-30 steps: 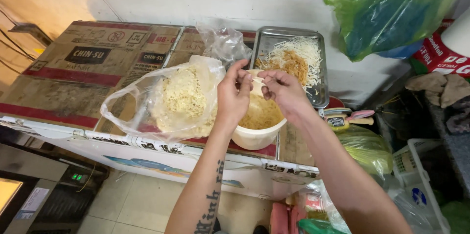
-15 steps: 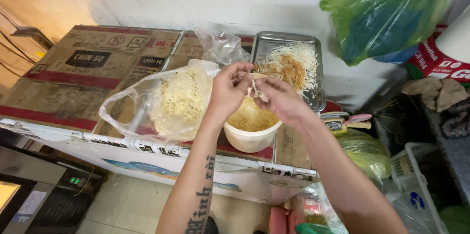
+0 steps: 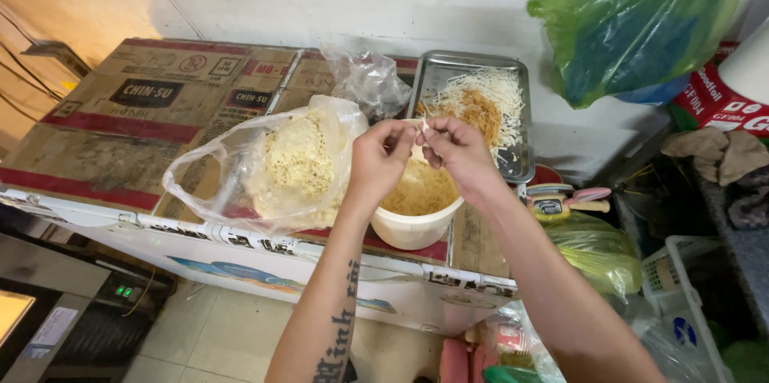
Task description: Filling and wrapping small dough pieces with a prepared mixture.
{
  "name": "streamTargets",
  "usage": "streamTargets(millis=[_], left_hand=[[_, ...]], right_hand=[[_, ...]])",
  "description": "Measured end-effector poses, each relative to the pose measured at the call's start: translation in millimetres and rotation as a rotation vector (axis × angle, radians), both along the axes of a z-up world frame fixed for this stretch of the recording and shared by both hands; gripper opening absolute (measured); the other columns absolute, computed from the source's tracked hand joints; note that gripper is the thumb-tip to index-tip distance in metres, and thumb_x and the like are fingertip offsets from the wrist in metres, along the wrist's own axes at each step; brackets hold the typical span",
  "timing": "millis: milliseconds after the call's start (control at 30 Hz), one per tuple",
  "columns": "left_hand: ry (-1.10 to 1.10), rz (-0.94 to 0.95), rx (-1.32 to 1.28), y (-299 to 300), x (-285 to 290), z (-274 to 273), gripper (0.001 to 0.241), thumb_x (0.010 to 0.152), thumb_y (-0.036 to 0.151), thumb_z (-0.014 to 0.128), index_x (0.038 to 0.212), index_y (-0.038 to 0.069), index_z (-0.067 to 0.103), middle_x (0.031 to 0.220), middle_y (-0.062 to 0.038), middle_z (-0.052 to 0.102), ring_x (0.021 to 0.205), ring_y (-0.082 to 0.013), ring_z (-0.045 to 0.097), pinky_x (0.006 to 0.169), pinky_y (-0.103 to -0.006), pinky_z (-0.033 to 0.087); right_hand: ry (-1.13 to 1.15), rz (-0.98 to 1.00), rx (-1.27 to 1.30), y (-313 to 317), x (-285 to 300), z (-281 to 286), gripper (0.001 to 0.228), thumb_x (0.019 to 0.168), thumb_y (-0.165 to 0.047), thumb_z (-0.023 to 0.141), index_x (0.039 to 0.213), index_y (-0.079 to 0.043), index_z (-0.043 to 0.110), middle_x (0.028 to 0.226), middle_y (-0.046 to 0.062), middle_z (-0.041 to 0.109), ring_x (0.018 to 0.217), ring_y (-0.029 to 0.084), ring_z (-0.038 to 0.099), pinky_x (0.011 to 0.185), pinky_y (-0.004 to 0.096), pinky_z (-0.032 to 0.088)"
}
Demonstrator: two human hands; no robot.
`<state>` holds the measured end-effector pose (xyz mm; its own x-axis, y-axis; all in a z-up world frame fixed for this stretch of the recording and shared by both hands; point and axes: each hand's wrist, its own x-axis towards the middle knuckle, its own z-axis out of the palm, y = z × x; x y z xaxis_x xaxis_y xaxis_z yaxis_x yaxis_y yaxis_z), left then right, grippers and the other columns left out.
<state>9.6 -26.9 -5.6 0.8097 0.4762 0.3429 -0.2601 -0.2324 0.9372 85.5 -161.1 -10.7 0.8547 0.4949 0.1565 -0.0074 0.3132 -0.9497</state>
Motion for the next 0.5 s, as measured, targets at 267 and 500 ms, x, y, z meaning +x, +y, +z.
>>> streamTargets(millis=[267, 500], left_hand=[[-0.056, 0.02, 0.113, 3, 0, -1, 0.008, 0.093, 0.011, 0.073, 0.088, 0.014, 0.078, 0.064, -0.002, 0.07, 0.058, -0.0091, 0.061, 0.054, -0.0244, 0.053], [-0.066, 0.058, 0.128, -1, -6, 4, 0.01, 0.098, 0.012, 0.068, 0.09, 0.01, 0.075, 0.061, -0.007, 0.067, 0.059, -0.0139, 0.06, 0.055, -0.0289, 0.053]], right_hand=[[-0.083, -0.009, -0.065, 4, -7, -1, 0.012, 0.096, 0.001, 0.063, 0.108, 0.001, 0.064, 0.083, 0.008, 0.062, 0.061, 0.012, 0.06, 0.047, 0.018, 0.043], [-0.104, -0.068, -0.121, 2, -13, 9, 0.01, 0.099, -0.006, 0.062, 0.104, -0.001, 0.07, 0.077, 0.006, 0.06, 0.06, 0.009, 0.054, 0.049, 0.019, 0.042]])
